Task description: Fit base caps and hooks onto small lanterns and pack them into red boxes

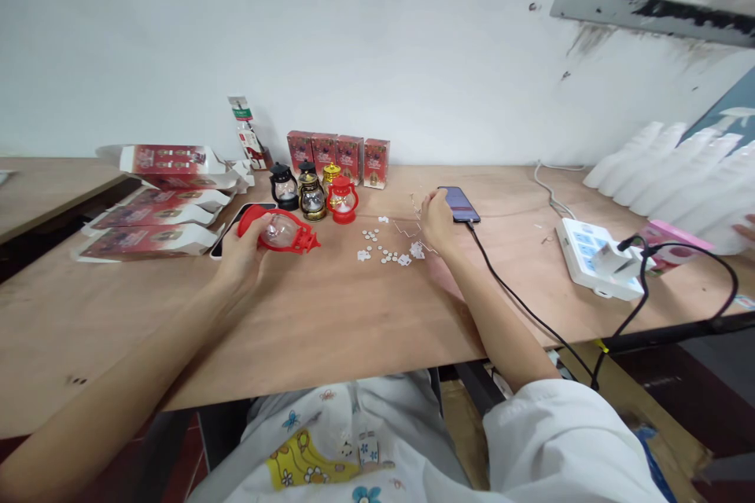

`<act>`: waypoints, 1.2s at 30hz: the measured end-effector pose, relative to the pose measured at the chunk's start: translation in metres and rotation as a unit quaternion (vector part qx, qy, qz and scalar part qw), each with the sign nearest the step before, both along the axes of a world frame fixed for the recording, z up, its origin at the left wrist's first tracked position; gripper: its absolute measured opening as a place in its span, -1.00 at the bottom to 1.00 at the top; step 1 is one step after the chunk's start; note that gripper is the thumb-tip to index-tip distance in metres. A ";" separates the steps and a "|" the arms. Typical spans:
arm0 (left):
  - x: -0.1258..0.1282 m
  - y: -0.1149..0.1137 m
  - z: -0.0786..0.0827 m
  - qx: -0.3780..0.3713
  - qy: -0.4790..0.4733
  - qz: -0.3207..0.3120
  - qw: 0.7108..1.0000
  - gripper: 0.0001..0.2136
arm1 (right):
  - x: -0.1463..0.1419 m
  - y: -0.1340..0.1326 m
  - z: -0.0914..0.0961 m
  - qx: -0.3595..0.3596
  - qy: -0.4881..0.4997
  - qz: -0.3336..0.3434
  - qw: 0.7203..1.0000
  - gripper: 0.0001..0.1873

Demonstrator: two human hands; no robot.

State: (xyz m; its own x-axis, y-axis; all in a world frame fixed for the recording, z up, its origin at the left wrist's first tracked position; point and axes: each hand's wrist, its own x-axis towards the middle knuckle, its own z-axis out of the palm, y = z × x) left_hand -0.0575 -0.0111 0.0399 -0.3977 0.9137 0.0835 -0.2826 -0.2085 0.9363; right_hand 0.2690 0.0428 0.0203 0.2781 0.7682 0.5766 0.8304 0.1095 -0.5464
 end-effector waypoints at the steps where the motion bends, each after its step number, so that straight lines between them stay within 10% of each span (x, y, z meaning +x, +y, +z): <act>1: 0.000 0.000 0.000 -0.002 -0.003 -0.001 1.000 -0.60 | 0.001 0.000 0.000 -0.004 0.003 -0.007 1.000 -0.86; 14: -0.001 0.001 0.000 -0.007 -0.029 -0.024 0.999 -0.62 | 0.015 0.008 0.000 -0.091 0.035 -0.044 0.994 -0.96; 21: 0.000 0.001 0.001 -0.010 -0.037 -0.018 0.999 -0.64 | 0.007 0.001 0.006 0.011 0.061 0.070 0.996 -0.83; 28: 0.000 0.000 0.002 -0.011 -0.052 -0.021 0.998 -0.60 | 0.009 0.005 0.004 0.071 0.219 0.044 0.972 -0.79; 36: 0.002 -0.001 0.003 -0.006 -0.061 -0.022 0.998 -0.62 | 0.020 0.015 -0.008 0.000 0.213 0.048 0.976 -0.82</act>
